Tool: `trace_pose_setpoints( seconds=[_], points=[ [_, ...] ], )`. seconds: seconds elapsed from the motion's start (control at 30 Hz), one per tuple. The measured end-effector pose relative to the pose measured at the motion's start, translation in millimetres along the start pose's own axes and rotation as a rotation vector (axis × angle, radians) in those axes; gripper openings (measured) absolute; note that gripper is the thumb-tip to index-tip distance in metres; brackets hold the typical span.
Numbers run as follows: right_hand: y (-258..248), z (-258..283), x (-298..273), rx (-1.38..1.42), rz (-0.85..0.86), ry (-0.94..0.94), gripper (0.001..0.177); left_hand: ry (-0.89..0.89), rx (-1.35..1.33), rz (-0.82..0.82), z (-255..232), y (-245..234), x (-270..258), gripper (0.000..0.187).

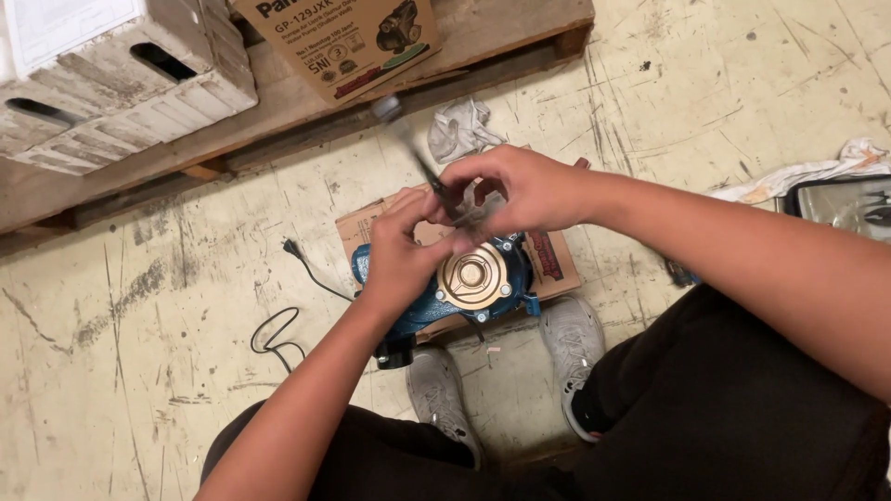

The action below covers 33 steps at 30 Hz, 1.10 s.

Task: Disassembling a water pump housing using various hand tools like wrenches and screwdrivers to remove bolts and internal components.

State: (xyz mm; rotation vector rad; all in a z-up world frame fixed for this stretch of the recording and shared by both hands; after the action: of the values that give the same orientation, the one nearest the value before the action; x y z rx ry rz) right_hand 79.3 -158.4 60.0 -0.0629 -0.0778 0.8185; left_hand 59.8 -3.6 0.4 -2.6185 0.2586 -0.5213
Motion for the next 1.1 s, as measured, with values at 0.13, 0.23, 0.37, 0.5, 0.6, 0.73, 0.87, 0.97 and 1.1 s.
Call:
trace_pose_setpoints(
  seconds=[0.13,0.23,0.37,0.5,0.6,0.73,0.87,0.97,1.1],
  points=[
    [8,-19,3,0.029,-0.072,-0.057,0.019,0.173,0.007,-0.012,-16,5,8,0.034],
    [6,-18,-2,-0.068,-0.098,-0.089,0.016,0.154,0.008,-0.022,-22,4,5,0.030],
    [10,-6,5,-0.056,-0.071,-0.096,0.021,0.117,0.013,-0.030,-34,-4,5,0.026],
    [-6,25,7,-0.152,-0.177,-0.111,0.049,0.095,0.038,-0.020,-39,-14,7,0.006],
    [-25,18,1,-0.175,-0.186,0.178,0.052,-0.016,-0.150,0.058,-37,-8,5,0.018],
    [-27,-28,-7,-0.329,-0.059,0.457,0.037,-0.134,-0.392,-0.029,-33,-15,7,0.028],
    [-14,-56,-11,-0.291,0.030,0.375,0.038,-0.136,-0.359,-0.161,-43,-50,11,0.019],
    [-1,-61,-12,-0.316,0.228,0.315,0.052,-0.162,-0.440,-0.302,-54,-92,4,0.023],
    [-18,-76,-4,-0.355,0.148,0.510,0.044,-0.113,-0.566,-0.393,-78,-148,-12,0.014]
  ],
)
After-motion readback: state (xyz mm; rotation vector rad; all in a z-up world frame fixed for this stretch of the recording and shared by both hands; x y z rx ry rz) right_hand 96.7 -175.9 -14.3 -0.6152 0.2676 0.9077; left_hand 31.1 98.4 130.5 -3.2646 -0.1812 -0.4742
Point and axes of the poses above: each hand's wrist, its own x-axis towards the middle knuckle, its own y-axis out of the palm, z = x × y, the point moved 6 cm from there along x, towards the middle knuckle, and after that the axes turned 10 degrees about x, right-handed, at the moved point
